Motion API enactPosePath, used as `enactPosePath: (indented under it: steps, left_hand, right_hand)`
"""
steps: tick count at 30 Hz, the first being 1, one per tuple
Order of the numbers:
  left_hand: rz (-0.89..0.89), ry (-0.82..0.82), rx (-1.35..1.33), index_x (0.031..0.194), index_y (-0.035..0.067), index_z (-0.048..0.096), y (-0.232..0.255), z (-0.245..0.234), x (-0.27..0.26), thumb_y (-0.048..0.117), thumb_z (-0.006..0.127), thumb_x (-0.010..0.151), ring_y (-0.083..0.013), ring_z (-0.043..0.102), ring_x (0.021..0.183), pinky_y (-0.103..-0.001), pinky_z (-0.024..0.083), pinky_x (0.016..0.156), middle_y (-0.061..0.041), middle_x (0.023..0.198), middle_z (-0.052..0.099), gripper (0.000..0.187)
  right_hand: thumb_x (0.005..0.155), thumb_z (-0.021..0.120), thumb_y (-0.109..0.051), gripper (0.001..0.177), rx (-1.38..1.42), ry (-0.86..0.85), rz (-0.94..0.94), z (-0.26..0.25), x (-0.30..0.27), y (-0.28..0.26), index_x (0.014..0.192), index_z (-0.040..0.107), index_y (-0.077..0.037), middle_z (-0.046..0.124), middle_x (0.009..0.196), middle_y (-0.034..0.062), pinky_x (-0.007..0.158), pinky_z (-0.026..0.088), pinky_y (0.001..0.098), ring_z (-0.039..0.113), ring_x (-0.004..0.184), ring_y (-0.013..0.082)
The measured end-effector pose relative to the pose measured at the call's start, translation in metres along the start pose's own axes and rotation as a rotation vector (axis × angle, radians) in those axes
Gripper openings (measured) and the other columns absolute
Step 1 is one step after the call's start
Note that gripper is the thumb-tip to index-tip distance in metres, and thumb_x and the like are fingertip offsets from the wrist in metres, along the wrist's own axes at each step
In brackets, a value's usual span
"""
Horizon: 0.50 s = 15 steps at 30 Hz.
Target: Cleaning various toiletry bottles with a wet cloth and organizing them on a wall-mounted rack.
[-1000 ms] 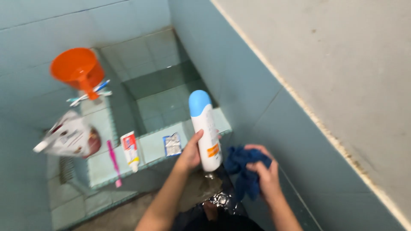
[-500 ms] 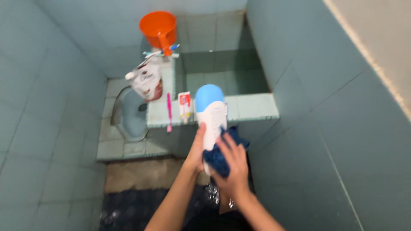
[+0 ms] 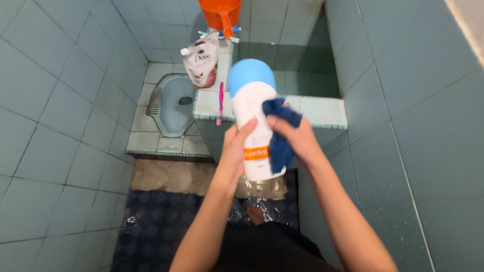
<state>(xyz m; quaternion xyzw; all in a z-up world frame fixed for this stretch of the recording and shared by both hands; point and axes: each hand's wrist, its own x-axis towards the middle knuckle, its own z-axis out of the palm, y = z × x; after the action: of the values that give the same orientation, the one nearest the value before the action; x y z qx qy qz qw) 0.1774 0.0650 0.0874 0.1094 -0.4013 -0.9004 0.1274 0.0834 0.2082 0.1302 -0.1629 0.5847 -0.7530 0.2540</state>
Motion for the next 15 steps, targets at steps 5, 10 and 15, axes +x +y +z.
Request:
enactPosePath:
  steps: [5, 10, 15]
  left_hand:
    - [0.340, 0.272, -0.212, 0.122, -0.008, 0.062, 0.021, 0.003, 0.027, 0.025, 0.069, 0.095, -0.0220, 0.073, 0.088, -0.036, 0.059, 0.078, -0.015, 0.107, 0.073, 0.043]
    - [0.518, 0.304, -0.319, 0.133, -0.001, 0.053, 0.012, 0.011, 0.038, 0.029, 0.068, 0.097, -0.0226, 0.068, 0.100, -0.036, 0.057, 0.086, -0.015, 0.118, 0.067, 0.049]
    - [0.719, 0.326, -0.023, 0.149, 0.015, 0.027, 0.022, 0.027, 0.024, 0.027, 0.068, 0.093, -0.0229, 0.058, 0.121, -0.037, 0.050, 0.100, -0.013, 0.139, 0.052, 0.070]
  right_hand:
    - [0.083, 0.079, -0.015, 0.043, -0.003, -0.040, 0.172, -0.004, -0.025, 0.032, 0.119, 0.068, 0.005, 0.071, 0.105, 0.0108, 0.079, 0.053, 0.0371, 0.066, 0.091, 0.0204]
    - [0.075, 0.083, -0.010, 0.066, 0.160, -0.092, -0.045, 0.011, -0.031, 0.041, 0.134, 0.055, -0.001, 0.066, 0.121, 0.0076, 0.095, 0.054, 0.0345, 0.066, 0.107, 0.0170]
    - [0.065, 0.088, -0.007, 0.081, -0.262, -0.012, -0.450, 0.021, -0.029, 0.033, 0.138, 0.054, 0.000, 0.065, 0.122, 0.0103, 0.098, 0.053, 0.0354, 0.065, 0.108, 0.0206]
